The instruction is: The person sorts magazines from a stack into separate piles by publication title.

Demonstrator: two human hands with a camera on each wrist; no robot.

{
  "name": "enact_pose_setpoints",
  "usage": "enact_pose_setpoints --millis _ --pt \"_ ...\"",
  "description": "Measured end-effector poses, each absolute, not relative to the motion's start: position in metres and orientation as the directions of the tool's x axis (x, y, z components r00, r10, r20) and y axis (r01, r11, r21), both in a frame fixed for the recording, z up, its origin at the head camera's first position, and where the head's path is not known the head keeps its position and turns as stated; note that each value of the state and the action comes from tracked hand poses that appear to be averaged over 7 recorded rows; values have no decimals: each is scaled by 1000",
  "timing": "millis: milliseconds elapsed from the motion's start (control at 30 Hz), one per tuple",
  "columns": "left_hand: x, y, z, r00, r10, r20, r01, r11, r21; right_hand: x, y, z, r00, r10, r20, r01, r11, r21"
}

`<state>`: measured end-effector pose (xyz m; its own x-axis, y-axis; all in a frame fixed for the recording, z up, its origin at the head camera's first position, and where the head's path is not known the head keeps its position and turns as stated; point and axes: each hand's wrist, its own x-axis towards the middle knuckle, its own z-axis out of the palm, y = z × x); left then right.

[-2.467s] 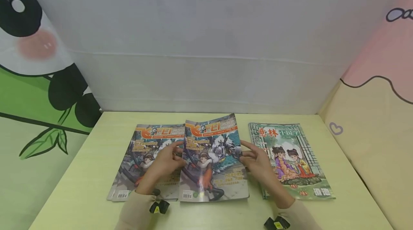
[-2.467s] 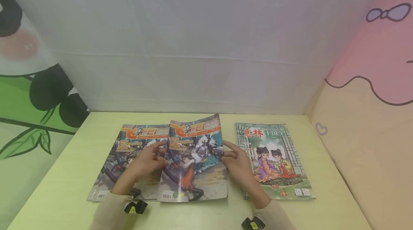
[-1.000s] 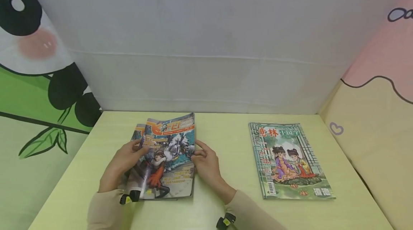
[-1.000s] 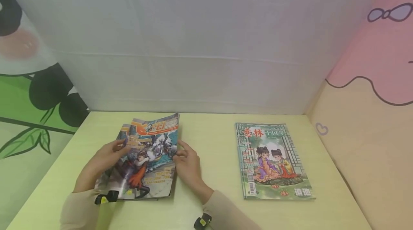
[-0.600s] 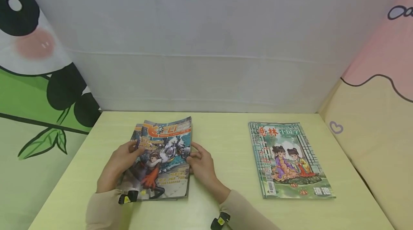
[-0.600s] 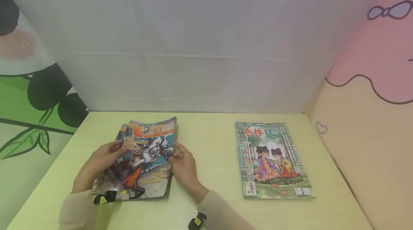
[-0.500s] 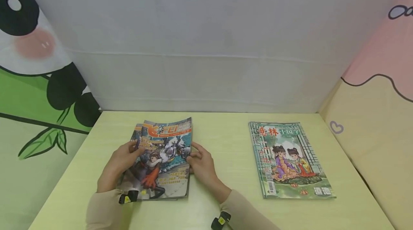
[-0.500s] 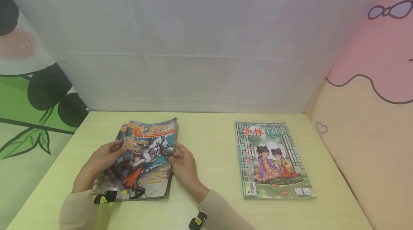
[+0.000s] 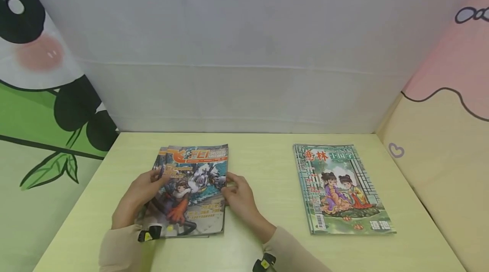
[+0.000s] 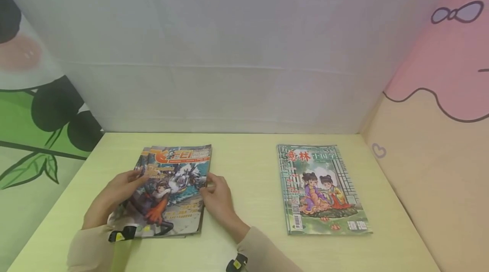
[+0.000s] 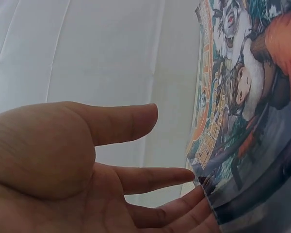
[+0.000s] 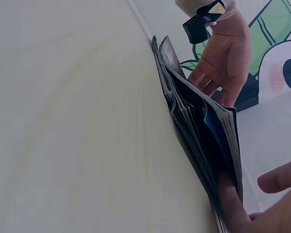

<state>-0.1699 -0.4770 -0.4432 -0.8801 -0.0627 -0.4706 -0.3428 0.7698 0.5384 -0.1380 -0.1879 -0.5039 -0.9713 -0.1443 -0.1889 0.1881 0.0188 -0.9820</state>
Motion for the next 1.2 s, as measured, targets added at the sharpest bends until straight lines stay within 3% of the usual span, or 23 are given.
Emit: enact_pose_setpoints --millis 267,1200 --pt "-168 -478 -438 -878 -64 -475 -342 779 526 -136 -192 -502 -970 -155 -188 188 15 -982" --pt "-164 -476 -430 -887 -13 -462 -281 808 517 -138 -185 -500 -949 -248 -195 138 232 -963"
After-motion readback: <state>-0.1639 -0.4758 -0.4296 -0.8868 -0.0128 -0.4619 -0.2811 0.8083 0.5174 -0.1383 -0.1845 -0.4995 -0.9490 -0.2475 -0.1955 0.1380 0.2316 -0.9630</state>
